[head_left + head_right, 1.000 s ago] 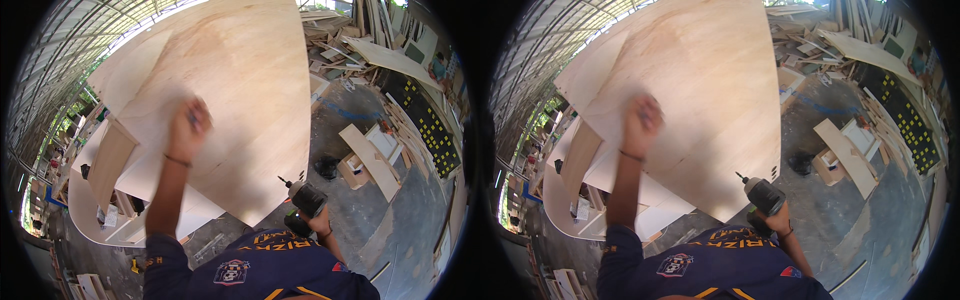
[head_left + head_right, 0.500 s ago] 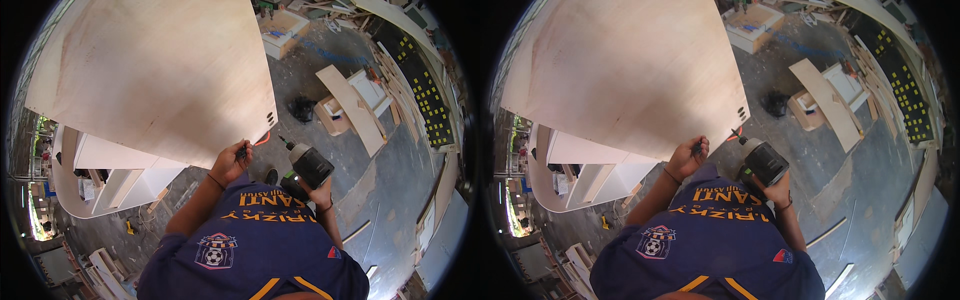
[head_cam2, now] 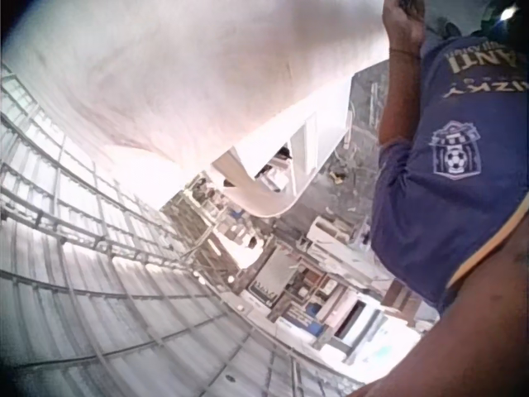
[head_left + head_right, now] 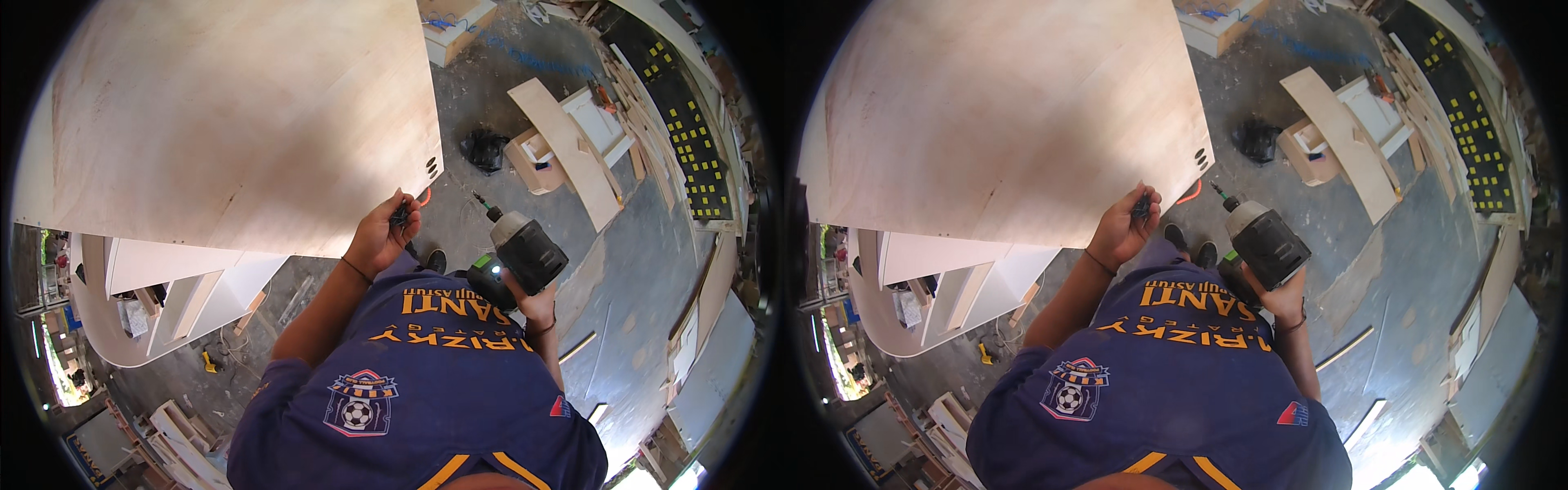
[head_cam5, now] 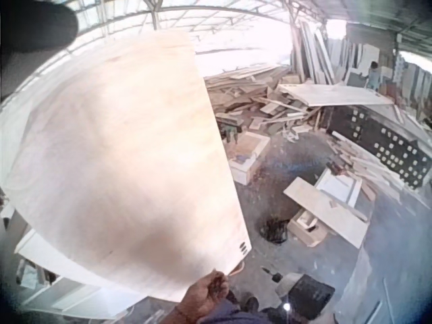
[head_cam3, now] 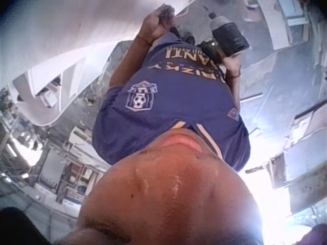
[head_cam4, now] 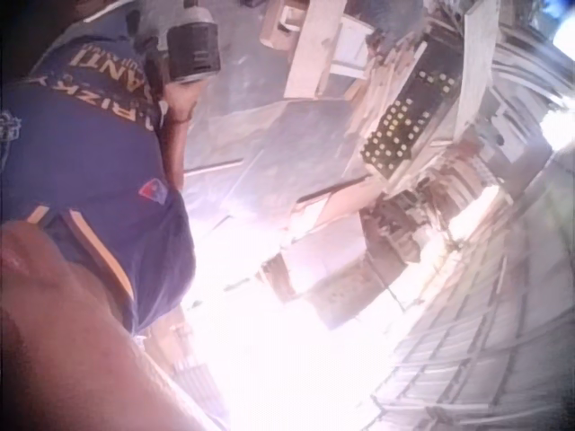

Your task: The person uses a power drill to drive screws into a wooden panel to attach it to a furniture frame.

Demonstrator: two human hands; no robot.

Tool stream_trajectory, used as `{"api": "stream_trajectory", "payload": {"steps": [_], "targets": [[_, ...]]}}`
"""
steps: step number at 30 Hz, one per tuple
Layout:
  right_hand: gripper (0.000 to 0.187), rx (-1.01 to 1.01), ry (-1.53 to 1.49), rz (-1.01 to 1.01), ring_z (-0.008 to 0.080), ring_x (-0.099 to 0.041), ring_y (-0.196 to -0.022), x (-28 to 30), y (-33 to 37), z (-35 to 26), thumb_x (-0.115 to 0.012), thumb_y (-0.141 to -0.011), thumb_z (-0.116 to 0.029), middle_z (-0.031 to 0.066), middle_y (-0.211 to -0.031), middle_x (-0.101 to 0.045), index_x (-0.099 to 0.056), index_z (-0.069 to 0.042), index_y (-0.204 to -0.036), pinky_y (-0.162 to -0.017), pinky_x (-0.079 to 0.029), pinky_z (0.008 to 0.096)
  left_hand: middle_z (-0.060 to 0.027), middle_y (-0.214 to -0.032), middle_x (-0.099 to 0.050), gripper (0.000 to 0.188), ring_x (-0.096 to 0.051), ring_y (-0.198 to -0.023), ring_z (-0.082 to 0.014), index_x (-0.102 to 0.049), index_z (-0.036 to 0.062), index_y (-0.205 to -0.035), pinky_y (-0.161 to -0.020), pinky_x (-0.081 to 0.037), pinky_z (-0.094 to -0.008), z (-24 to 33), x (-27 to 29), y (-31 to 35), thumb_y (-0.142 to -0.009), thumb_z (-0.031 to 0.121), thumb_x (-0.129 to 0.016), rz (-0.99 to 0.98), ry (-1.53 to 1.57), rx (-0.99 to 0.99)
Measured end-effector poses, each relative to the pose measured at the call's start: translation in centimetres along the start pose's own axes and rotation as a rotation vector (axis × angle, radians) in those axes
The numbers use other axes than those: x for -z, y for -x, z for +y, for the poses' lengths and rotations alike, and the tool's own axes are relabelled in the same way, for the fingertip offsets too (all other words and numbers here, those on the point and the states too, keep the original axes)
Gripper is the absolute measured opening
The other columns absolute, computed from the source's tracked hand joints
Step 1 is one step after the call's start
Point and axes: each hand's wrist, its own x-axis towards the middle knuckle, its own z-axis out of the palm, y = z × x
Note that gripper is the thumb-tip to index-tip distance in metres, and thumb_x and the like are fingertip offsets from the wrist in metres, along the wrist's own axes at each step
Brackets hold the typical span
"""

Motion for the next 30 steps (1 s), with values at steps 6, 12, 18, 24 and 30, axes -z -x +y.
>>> {"api": "stream_trajectory", "payload": {"steps": [6, 12, 18, 24, 30], "targets": [[0.03, 0.062, 0.155, -0.159, 0.0155, -0.063, -0.082, -2.8, -2.9, -2.5, -0.071, -0.068, -0.005, 0.0071, -0.091, -0.066, -0.063, -0.002, -0.097, -0.074, -0.049, 0.029, 0.0053, -0.065, -0.044, 0.028, -0.041, -0.055, -0.0048, -0.053, 0.0076, -0.089, -0.048, -0.036, -0.019, 3.8, -1.6, 0.3, -0.09, 0.035, -0.056, -0.025, -0.023, -0.07], [0.031, 0.188, 0.236, -0.303, 0.0189, -0.064, -0.08, -5.8, -5.4, -3.3, -0.073, -0.066, -0.008, 0.0085, -0.089, -0.066, -0.064, -0.003, -0.095, -0.072, -0.049, 0.0297, 0.006, -0.062, -0.039, 0.026, -0.035, -0.052, -0.0038, -0.053, 0.0084, -0.087, -0.046, -0.03, -0.0186, 6.3, -2.2, 1.5, -0.089, 0.034, -0.058, -0.052, 0.007, -0.155], [0.034, 0.315, 0.235, -0.398, 0.0208, -0.064, -0.078, -7.1, -7.8, -2.9, -0.074, -0.063, -0.009, 0.009, -0.089, -0.066, -0.063, -0.003, -0.095, -0.071, -0.049, 0.0306, 0.0016, -0.073, -0.048, 0.02, -0.041, -0.061, -0.0058, -0.053, 0.0016, -0.096, -0.052, -0.034, -0.0194, 6.8, -3.1, 1.7, -0.09, 0.021, -0.057, -0.015, 0.023, -0.287], [0.035, 0.223, 0.147, -0.402, 0.0202, -0.064, -0.08, -6.7, -10.1, -3.3, -0.073, -0.064, -0.009, 0.009, -0.09, -0.066, -0.063, -0.003, -0.096, -0.073, -0.049, 0.0307, -0.0009, -0.083, -0.052, 0.019, -0.043, -0.066, -0.0067, -0.053, -0.0002, -0.103, -0.055, -0.036, -0.0196, 6.8, -3.9, 0.9, -0.091, 0.015, -0.052, -0.008, 0.014, -0.371], [0.037, 0.259, 0.124, -0.447, 0.0209, -0.064, -0.083, -4.1, -14.1, -2.5, -0.073, -0.063, -0.009, 0.0089, -0.093, -0.066, -0.062, -0.003, -0.098, -0.075, -0.049, 0.0319, -0.0022, -0.087, -0.053, 0.013, -0.042, -0.065, -0.0065, -0.053, 0.0033, -0.096, -0.055, -0.036, -0.0202, 5.9, -6.6, -2.4, -0.092, 0.015, -0.05, 0.004, 0.046, -0.421]]}}
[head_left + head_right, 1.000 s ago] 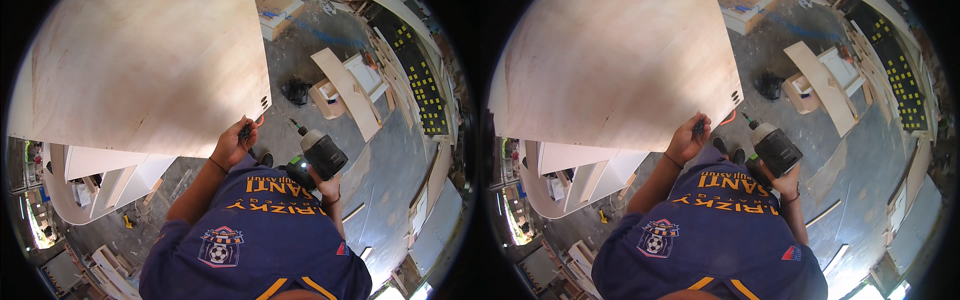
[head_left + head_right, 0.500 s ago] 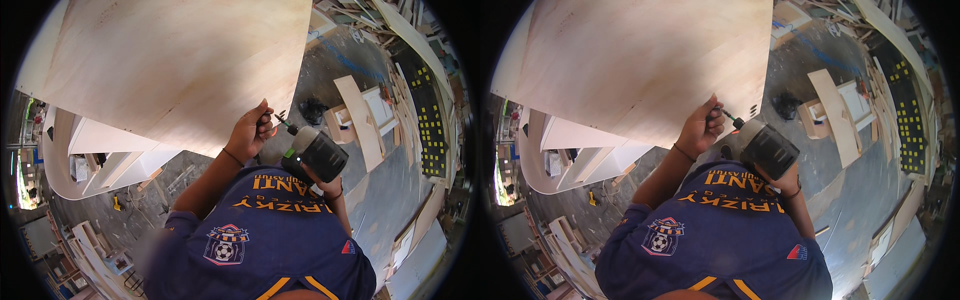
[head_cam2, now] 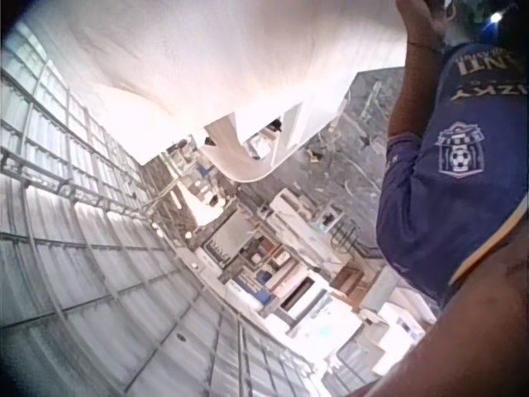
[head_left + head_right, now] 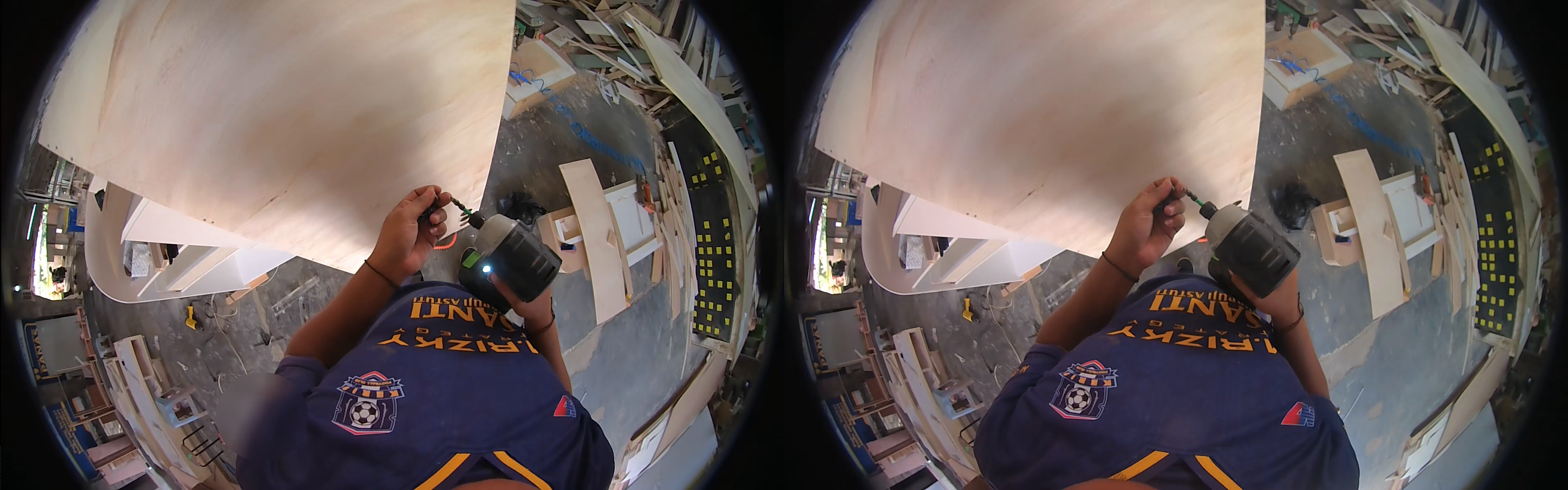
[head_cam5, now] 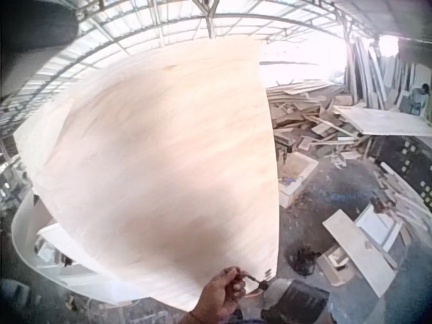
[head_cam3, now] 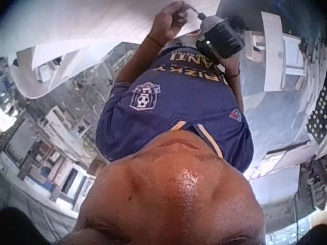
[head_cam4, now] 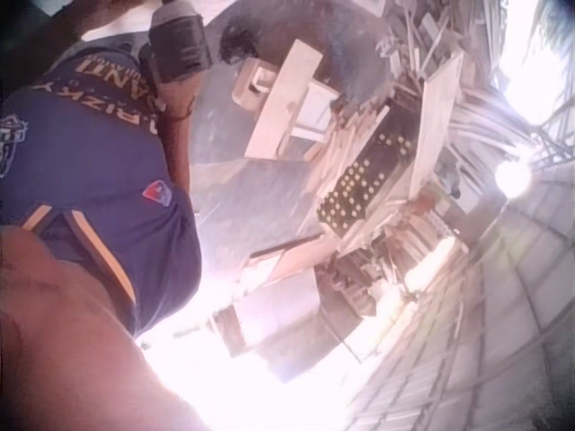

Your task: The person uses a power drill to drive screws into a wooden panel to attach it to a furniture frame.

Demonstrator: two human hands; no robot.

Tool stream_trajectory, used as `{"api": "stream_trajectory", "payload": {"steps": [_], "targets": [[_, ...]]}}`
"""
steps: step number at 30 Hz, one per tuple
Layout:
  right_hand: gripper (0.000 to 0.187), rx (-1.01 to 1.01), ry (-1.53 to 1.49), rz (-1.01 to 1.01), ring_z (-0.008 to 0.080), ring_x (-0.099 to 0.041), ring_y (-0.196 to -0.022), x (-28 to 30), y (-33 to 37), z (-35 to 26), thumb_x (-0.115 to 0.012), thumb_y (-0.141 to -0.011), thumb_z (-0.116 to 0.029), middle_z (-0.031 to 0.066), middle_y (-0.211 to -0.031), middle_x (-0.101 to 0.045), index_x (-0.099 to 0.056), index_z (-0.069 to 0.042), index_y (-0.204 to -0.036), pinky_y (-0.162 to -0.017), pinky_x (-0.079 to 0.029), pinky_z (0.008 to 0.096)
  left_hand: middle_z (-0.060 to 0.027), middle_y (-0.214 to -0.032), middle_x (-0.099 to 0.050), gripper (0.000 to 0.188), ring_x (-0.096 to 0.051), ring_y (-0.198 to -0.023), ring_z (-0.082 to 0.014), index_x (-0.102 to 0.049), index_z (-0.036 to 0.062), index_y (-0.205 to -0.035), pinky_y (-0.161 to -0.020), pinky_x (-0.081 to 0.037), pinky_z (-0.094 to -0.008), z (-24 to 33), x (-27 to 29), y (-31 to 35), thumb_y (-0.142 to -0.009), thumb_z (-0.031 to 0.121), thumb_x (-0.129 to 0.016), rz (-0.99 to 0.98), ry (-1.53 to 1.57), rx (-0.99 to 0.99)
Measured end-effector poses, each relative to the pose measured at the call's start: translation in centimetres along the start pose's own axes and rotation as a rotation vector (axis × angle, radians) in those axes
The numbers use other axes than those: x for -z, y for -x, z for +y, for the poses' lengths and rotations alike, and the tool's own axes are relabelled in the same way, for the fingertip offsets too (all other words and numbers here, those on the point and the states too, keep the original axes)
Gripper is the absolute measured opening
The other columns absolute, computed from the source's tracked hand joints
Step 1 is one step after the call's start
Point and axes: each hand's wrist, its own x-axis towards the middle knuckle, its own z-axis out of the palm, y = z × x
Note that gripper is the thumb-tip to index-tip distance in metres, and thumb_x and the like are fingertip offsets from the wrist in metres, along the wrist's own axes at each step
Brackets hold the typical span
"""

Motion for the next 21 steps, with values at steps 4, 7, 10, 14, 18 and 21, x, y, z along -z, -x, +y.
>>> {"api": "stream_trajectory", "payload": {"steps": [4, 7, 10, 14, 18, 21], "targets": [[0.033, 0.047, -0.011, -0.046, 0.0196, -0.063, -0.087, 3.3, -1.8, 0.6, -0.072, -0.071, -0.006, 0.0088, -0.095, -0.066, -0.062, -0.002, -0.102, -0.078, -0.049, 0.0311, -0.0032, -0.09, -0.054, 0.012, -0.041, -0.063, -0.0063, -0.054, 0.0048, -0.094, -0.054, -0.035, -0.0202, -1.3, -3.6, -1.9, -0.093, 0.016, -0.05, 0.006, 0.02, -0.009], [0.04, 0.009, -0.051, -0.026, 0.0224, -0.063, -0.087, 5.4, -2.9, 1.8, -0.072, -0.064, -0.011, 0.0104, -0.095, -0.065, -0.061, -0.002, -0.102, -0.079, -0.048, 0.0337, -0.0043, -0.093, -0.056, 0.013, -0.041, -0.061, -0.006, -0.054, 0.005, -0.094, -0.054, -0.036, -0.0201, -2.3, -5.7, -3.4, -0.093, 0.017, -0.049, -0.005, -0.007, -0.027], [0.038, 0.112, -0.057, -0.039, 0.0195, -0.062, -0.091, 7.5, -4.2, 3.0, -0.073, -0.07, -0.007, 0.0097, -0.098, -0.065, -0.06, -0.001, -0.106, -0.081, -0.048, 0.0315, -0.0059, -0.096, -0.057, 0.013, -0.041, -0.06, -0.0053, -0.053, 0.005, -0.093, -0.054, -0.036, -0.0196, -3.4, -7.3, -4.9, -0.093, 0.017, -0.049, -0.005, -0.038, -0.055], [0.038, 0.199, -0.065, -0.065, 0.0215, -0.062, -0.091, 9.2, -6.0, 4.0, -0.071, -0.069, -0.007, 0.0107, -0.099, -0.065, -0.06, -0.001, -0.105, -0.083, -0.047, 0.0329, -0.0079, -0.097, -0.06, 0.012, -0.043, -0.059, -0.0045, -0.053, 0.0059, -0.092, -0.053, -0.036, -0.0186, -4.4, -8.3, -6.2, -0.093, 0.017, -0.049, 0.006, -0.142, -0.127], [0.034, 0.177, -0.168, -0.03, 0.0233, -0.063, -0.088, 9.8, -7.2, 6.0, -0.069, -0.067, -0.009, 0.0106, -0.096, -0.065, -0.063, -0.002, -0.099, -0.081, -0.047, 0.0344, -0.007, -0.097, -0.061, 0.012, -0.042, -0.058, -0.0038, -0.053, 0.0081, -0.091, -0.054, -0.036, -0.0184, -4.7, -9.4, -8.4, -0.094, 0.018, -0.048, 0.002, -0.178, -0.107], [0.031, 0.145, -0.22, 0.015, 0.0206, -0.063, -0.087, 9.1, -8.1, 5.3, -0.07, -0.067, -0.008, 0.0094, -0.094, -0.065, -0.063, -0.002, -0.097, -0.079, -0.048, 0.0336, -0.0048, -0.1, -0.058, 0.015, -0.041, -0.06, -0.0028, -0.054, 0.0081, -0.093, -0.055, -0.035, -0.0179, -3.7, -10.1, -8.6, -0.095, 0.021, -0.047, -0.067, -0.162, -0.106]]}}
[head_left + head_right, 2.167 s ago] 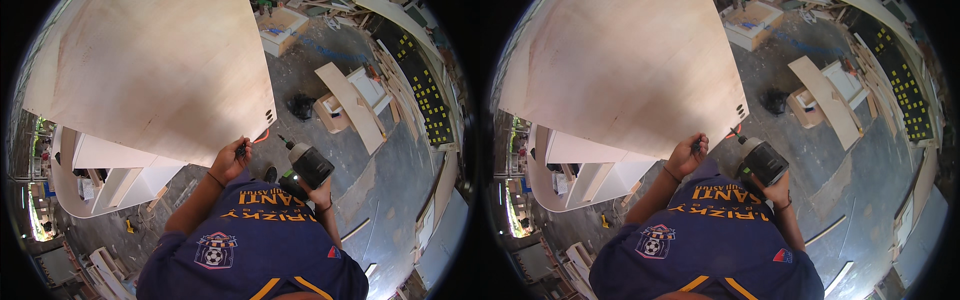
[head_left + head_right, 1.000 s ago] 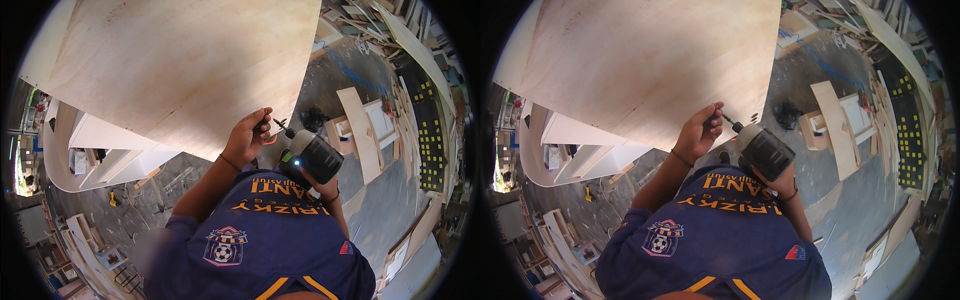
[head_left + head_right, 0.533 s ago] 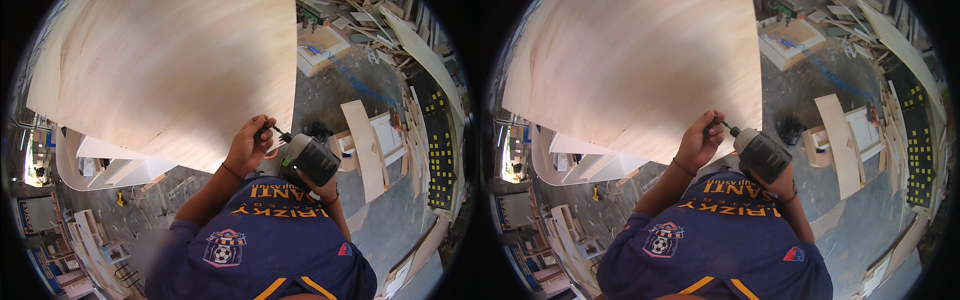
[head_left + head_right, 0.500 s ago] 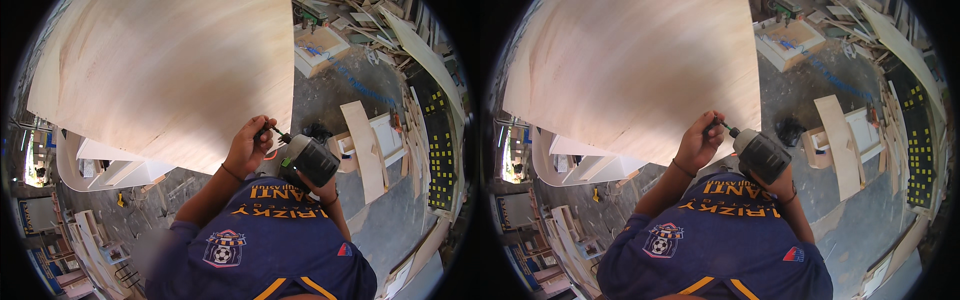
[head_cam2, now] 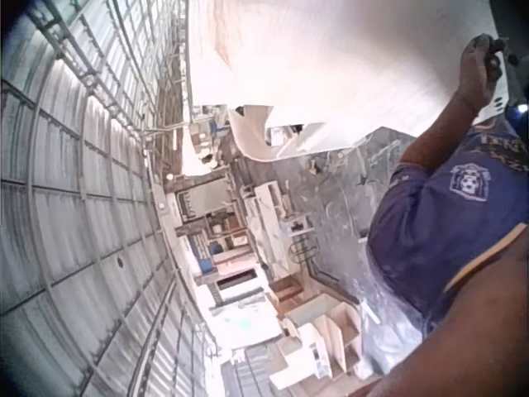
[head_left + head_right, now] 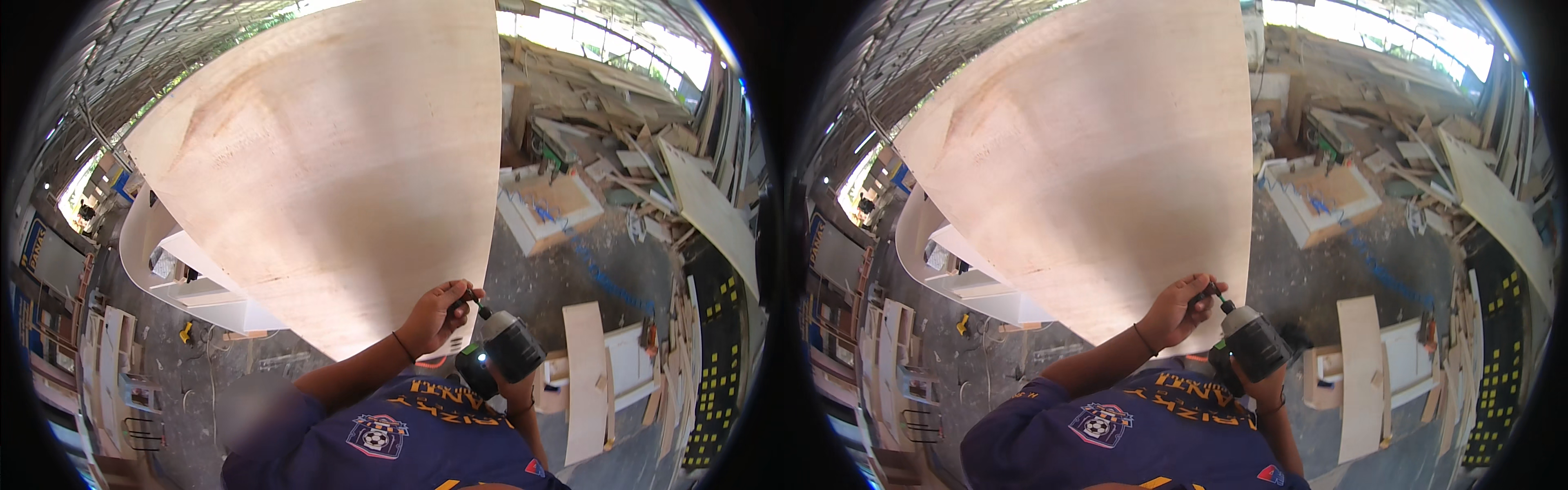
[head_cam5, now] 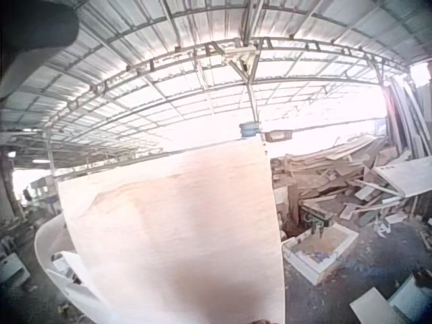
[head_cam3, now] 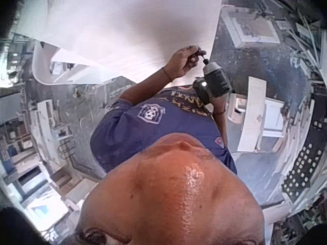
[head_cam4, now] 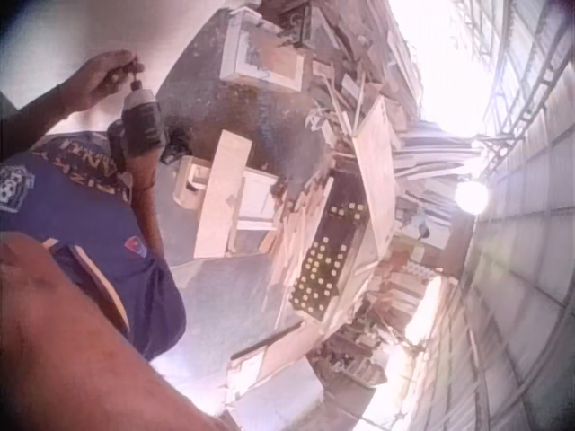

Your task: The person uses a power drill to drive screws into a wooden panel to attach it to a furniture frame.

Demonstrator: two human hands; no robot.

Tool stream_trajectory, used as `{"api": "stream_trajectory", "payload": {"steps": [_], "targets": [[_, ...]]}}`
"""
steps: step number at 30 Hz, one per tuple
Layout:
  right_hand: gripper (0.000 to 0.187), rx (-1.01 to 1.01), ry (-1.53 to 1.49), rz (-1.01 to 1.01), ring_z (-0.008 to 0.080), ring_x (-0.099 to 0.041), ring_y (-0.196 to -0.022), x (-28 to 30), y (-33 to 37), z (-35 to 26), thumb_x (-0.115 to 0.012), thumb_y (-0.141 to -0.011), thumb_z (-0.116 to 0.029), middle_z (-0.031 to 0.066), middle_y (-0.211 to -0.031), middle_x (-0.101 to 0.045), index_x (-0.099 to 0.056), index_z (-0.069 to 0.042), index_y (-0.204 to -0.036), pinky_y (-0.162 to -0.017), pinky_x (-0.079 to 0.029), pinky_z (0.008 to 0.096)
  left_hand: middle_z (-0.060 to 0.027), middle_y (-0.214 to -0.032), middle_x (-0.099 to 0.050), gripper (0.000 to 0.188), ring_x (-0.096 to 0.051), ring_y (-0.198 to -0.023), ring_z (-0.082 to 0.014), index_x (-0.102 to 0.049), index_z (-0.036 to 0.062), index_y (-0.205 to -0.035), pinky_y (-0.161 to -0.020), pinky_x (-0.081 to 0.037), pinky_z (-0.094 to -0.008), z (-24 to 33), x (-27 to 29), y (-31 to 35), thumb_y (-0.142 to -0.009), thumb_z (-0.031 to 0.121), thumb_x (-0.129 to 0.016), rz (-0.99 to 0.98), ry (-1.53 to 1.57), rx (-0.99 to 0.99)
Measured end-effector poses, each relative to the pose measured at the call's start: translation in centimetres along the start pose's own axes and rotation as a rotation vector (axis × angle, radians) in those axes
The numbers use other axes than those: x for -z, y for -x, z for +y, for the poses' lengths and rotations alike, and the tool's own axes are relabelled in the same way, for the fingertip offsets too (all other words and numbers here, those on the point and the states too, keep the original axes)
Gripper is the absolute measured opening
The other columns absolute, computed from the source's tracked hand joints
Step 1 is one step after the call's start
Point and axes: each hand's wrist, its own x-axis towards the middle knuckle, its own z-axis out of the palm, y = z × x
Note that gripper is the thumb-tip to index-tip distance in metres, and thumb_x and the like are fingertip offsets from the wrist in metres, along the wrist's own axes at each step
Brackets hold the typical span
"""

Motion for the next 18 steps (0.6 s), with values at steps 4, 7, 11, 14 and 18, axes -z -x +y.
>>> {"api": "stream_trajectory", "payload": {"steps": [4, 7, 11, 14, 18], "targets": [[0.03, 0.066, -0.015, 0.061, 0.0182, -0.062, -0.085, -0.5, -2.7, -0.7, -0.072, -0.067, -0.007, 0.0084, -0.092, -0.065, -0.064, -0.002, -0.095, -0.077, -0.048, 0.0322, -0.0028, -0.096, -0.057, 0.019, -0.039, -0.062, -0.0032, -0.054, 0.0055, -0.099, -0.054, -0.035, -0.0181, 1.7, -1.9, -0.8, -0.095, 0.022, -0.046, -0.064, -0.01, -0.026], [0.031, 0.137, 0.027, 0.105, 0.0182, -0.062, -0.085, -0.4, -5.2, -1.8, -0.072, -0.068, -0.006, 0.0083, -0.093, -0.065, -0.064, -0.002, -0.098, -0.078, -0.048, 0.0319, -0.0013, -0.088, -0.056, 0.017, -0.039, -0.059, -0.0046, -0.053, 0.0072, -0.096, -0.051, -0.034, -0.0181, 3.1, -2.8, -1.3, -0.095, 0.023, -0.046, 0.057, -0.002, 0.01], [0.033, 0.169, -0.045, 0.112, 0.0189, -0.062, -0.088, 0.7, -9.4, -4.9, -0.072, -0.07, -0.004, 0.0079, -0.097, -0.066, -0.064, -0.002, -0.102, -0.08, -0.047, 0.0321, 0.0065, -0.068, -0.047, 0.015, -0.036, -0.049, -0.0027, -0.054, 0.0114, -0.086, -0.041, -0.028, -0.0176, 11.0, -2.1, -1.1, -0.093, 0.024, -0.049, 0.018, 0.003, -0.006], [0.037, 0.39, 0.131, 0.06, 0.0168, -0.061, -0.085, 1.7, -13.6, -9.4, -0.066, -0.069, 0.0, 0.0084, -0.099, -0.065, -0.061, 0.0, -0.106, -0.075, -0.048, 0.0297, 0.0065, -0.068, -0.052, 0.018, -0.04, -0.049, -0.0016, -0.053, 0.0166, -0.078, -0.04, -0.029, -0.0143, 20.4, -5.0, -0.1, -0.09, 0.029, -0.056, 0.001, 0.22, -0.207], [0.033, 0.519, 0.165, -0.011, 0.0157, -0.06, -0.077, 0.5, -19.5, -16.5, -0.062, -0.068, 0.002, 0.0085, -0.091, -0.065, -0.061, 0.001, -0.101, -0.07, -0.048, 0.0284, 0.0057, -0.055, -0.038, 0.033, -0.034, -0.047, -0.0043, -0.05, 0.0136, -0.067, -0.04, -0.028, -0.0171, 33.9, -9.5, 1.6, -0.093, 0.034, -0.05, -0.16, -0.245, -0.978]]}}
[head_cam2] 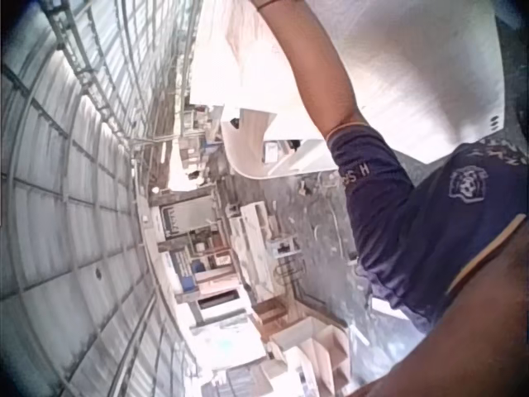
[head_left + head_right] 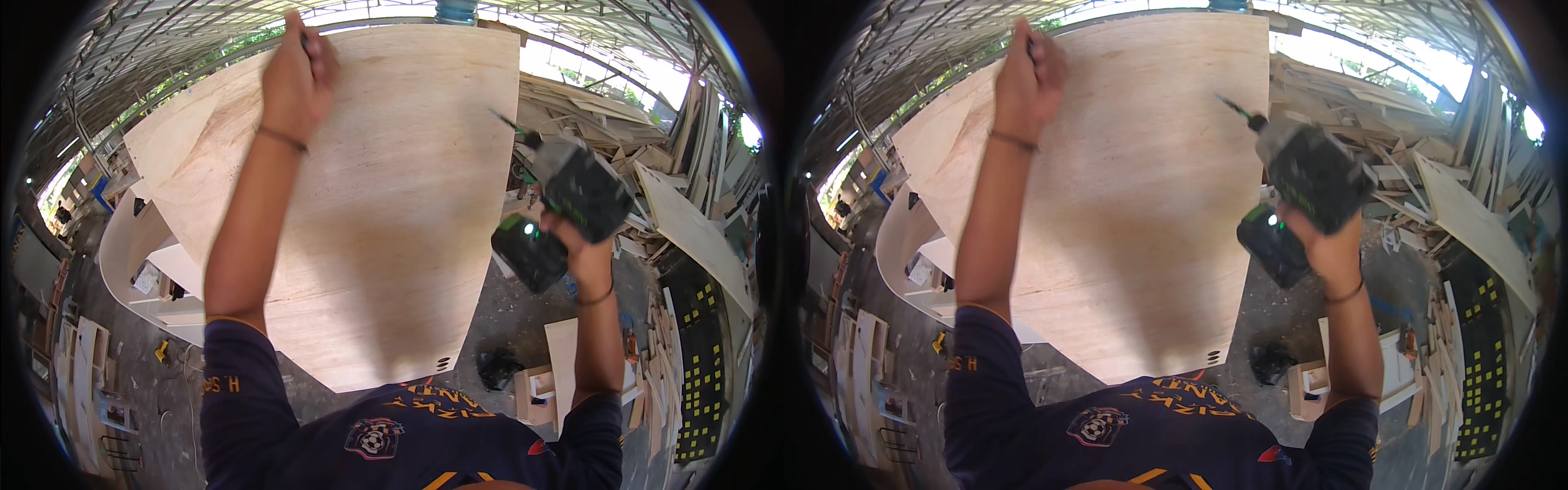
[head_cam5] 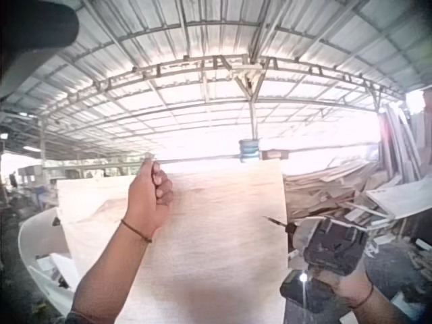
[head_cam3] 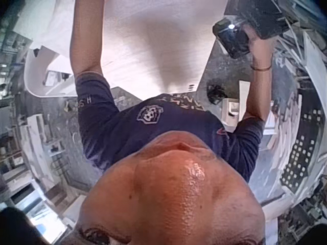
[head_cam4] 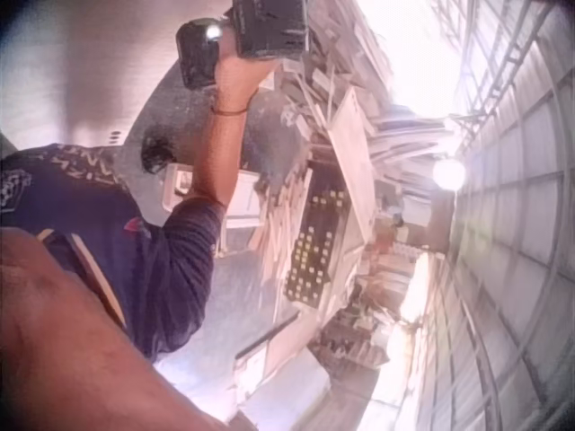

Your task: The person uses a power drill to drive screws into a wooden panel to attach it to a furniture frame.

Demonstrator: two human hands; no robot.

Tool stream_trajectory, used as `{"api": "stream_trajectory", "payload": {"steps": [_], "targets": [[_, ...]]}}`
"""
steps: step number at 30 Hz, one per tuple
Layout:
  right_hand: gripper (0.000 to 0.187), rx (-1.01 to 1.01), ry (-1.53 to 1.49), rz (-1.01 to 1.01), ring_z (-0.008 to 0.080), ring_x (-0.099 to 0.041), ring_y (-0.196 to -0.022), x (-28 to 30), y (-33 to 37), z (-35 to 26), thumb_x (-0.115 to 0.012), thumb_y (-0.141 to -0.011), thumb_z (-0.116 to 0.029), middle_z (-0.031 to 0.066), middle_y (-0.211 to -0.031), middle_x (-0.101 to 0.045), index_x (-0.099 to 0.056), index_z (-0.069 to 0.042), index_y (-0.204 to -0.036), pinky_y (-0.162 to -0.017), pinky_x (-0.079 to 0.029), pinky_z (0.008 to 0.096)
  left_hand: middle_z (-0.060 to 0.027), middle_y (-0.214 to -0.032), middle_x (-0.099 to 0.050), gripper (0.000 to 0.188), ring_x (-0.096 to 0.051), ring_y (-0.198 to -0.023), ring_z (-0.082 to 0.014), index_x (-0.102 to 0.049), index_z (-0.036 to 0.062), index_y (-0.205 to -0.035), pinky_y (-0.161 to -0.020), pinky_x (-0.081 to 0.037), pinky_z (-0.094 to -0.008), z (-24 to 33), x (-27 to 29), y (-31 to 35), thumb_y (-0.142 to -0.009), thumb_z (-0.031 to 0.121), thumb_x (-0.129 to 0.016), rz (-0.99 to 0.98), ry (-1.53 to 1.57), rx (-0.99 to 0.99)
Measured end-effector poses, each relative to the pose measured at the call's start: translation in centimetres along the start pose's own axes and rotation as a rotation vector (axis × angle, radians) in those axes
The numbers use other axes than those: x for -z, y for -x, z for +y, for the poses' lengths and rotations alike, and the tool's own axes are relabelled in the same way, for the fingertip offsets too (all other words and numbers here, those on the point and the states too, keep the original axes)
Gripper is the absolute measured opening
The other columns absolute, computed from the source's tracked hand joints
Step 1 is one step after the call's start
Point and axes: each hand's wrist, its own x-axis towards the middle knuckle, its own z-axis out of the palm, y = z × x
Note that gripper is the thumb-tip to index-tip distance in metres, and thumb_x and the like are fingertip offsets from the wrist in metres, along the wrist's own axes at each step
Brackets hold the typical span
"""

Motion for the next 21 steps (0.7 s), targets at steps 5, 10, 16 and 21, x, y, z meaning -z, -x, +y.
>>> {"api": "stream_trajectory", "payload": {"steps": [5, 10, 16, 21], "targets": [[0.023, 0.003, -0.075, -0.086, 0.0127, -0.055, -0.064, -3.1, -8.3, -5.7, -0.058, -0.067, 0.0, 0.0078, -0.082, -0.063, -0.061, 0.004, -0.09, -0.062, -0.046, 0.0264, -0.0237, -0.072, -0.06, 0.047, -0.057, -0.069, -0.0381, -0.06, -0.0034, -0.073, -0.067, -0.042, -0.0456, 5.4, 3.4, -14.1, -0.088, 0.038, -0.046, -0.026, -1.782, -0.747], [0.018, -0.085, -0.017, -0.127, 0.0103, -0.05, -0.055, -4.8, -13.6, -6.7, -0.057, -0.067, -0.005, 0.0085, -0.079, -0.063, -0.062, 0.004, -0.082, -0.052, -0.042, 0.0252, -0.0105, -0.074, -0.05, 0.035, -0.046, -0.068, -0.0231, -0.057, 0.0054, -0.075, -0.063, -0.037, -0.0314, 2.4, 8.7, -20.8, -0.089, 0.036, -0.048, -0.22, -2.309, -0.226], [0.021, -0.097, 0.235, -0.117, 0.009, -0.05, -0.053, -5.8, -16.5, -7.1, -0.058, -0.066, -0.007, 0.0035, -0.069, -0.06, -0.064, 0.002, -0.085, -0.052, -0.042, 0.0245, -0.0241, -0.101, -0.062, 0.043, -0.058, -0.097, -0.0362, -0.068, 0.0012, -0.094, -0.084, -0.046, -0.0413, 1.4, 9.2, -21.9, -0.08, 0.04, -0.055, -0.29, -2.355, -0.06], [0.022, -0.101, 0.306, -0.133, 0.009, -0.051, -0.053, -6.5, -16.7, -6.8, -0.059, -0.066, -0.008, 0.0033, -0.071, -0.061, -0.064, 0.001, -0.086, -0.052, -0.043, 0.0246, -0.0206, -0.106, -0.062, 0.048, -0.058, -0.101, -0.0329, -0.067, 0.0021, -0.099, -0.087, -0.045, -0.0406, 2.2, 5.5, -17.4, -0.077, 0.044, -0.06, -0.216, -2.293, 0.107]]}}
